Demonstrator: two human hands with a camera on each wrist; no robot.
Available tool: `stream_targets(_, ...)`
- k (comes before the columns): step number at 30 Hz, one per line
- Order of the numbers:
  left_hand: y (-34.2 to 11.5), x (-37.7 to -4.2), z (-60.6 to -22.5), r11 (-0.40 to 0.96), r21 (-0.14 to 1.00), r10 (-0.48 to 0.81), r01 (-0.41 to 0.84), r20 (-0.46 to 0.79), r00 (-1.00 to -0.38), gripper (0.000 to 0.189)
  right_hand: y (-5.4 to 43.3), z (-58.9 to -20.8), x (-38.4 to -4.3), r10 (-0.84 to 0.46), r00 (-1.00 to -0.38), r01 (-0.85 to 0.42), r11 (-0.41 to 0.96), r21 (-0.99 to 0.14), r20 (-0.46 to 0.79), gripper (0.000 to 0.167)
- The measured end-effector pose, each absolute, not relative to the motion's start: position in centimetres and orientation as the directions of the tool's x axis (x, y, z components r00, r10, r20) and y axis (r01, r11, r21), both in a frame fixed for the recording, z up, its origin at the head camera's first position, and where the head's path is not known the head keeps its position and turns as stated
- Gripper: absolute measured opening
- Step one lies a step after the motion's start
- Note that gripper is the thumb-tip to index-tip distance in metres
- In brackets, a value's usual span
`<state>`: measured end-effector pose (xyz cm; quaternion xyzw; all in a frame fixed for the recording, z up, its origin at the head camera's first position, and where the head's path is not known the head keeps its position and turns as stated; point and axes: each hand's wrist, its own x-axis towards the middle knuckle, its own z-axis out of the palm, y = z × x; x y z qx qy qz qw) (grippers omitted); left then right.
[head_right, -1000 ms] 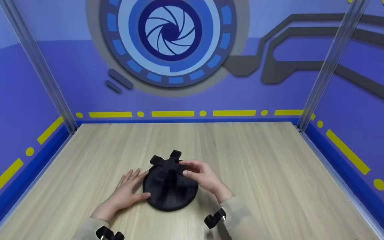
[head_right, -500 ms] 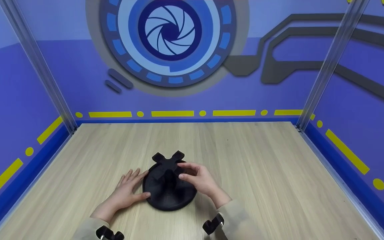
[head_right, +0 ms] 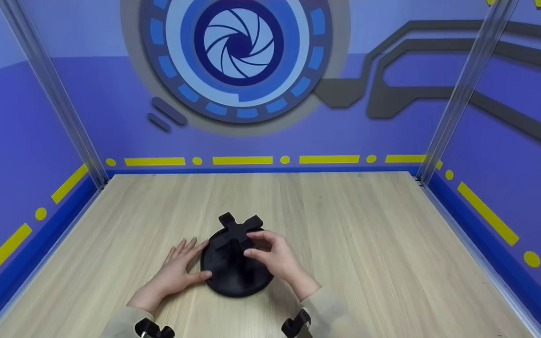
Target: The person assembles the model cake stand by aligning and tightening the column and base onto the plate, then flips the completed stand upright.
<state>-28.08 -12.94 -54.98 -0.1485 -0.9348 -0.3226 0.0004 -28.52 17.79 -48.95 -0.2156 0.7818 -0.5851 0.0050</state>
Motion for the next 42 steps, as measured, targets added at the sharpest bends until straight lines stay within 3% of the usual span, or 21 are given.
stream_targets(10, -12.9, -28.1, -55.0, 0.751, 0.595, 0.278, 0.287, 0.109, -0.954, 0.094, 16.0, -48.6, -27.4, -0.264, -0.922, -0.343, 0.214, -0.915, 0.284, 0.043)
stream_targets(17, -12.9, -28.2, -55.2, 0.758, 0.586, 0.274, 0.287, 0.112, -0.955, 0.093, 15.0, -48.7, -26.8, -0.194, -0.908, -0.417, 0.321, -0.851, 0.371, 0.038)
stream_targets(27, -12.8, -28.2, -55.2, 0.763, 0.575, 0.276, 0.296, 0.126, -0.953, 0.093, 13.9, -49.0, -26.2, -0.165, -0.823, -0.525, 0.585, -0.618, 0.543, 0.036)
stream_targets(31, -12.8, -28.1, -55.2, 0.764, 0.571, 0.276, 0.301, 0.132, -0.952, 0.093, 13.8, -49.0, -26.0, -0.171, -0.805, -0.536, 0.619, -0.574, 0.568, 0.037)
stream_targets(36, -12.9, -28.1, -55.2, 0.766, 0.571, 0.276, 0.296, 0.123, -0.953, 0.094, 14.1, -48.3, -25.7, -0.172, -0.809, -0.531, 0.623, -0.574, 0.562, 0.038)
stream_targets(42, -12.9, -28.1, -55.2, 0.758, 0.583, 0.276, 0.292, 0.119, -0.954, 0.094, 15.7, -46.4, -27.0, -0.101, -0.812, -0.522, 0.564, -0.64, 0.575, 0.028)
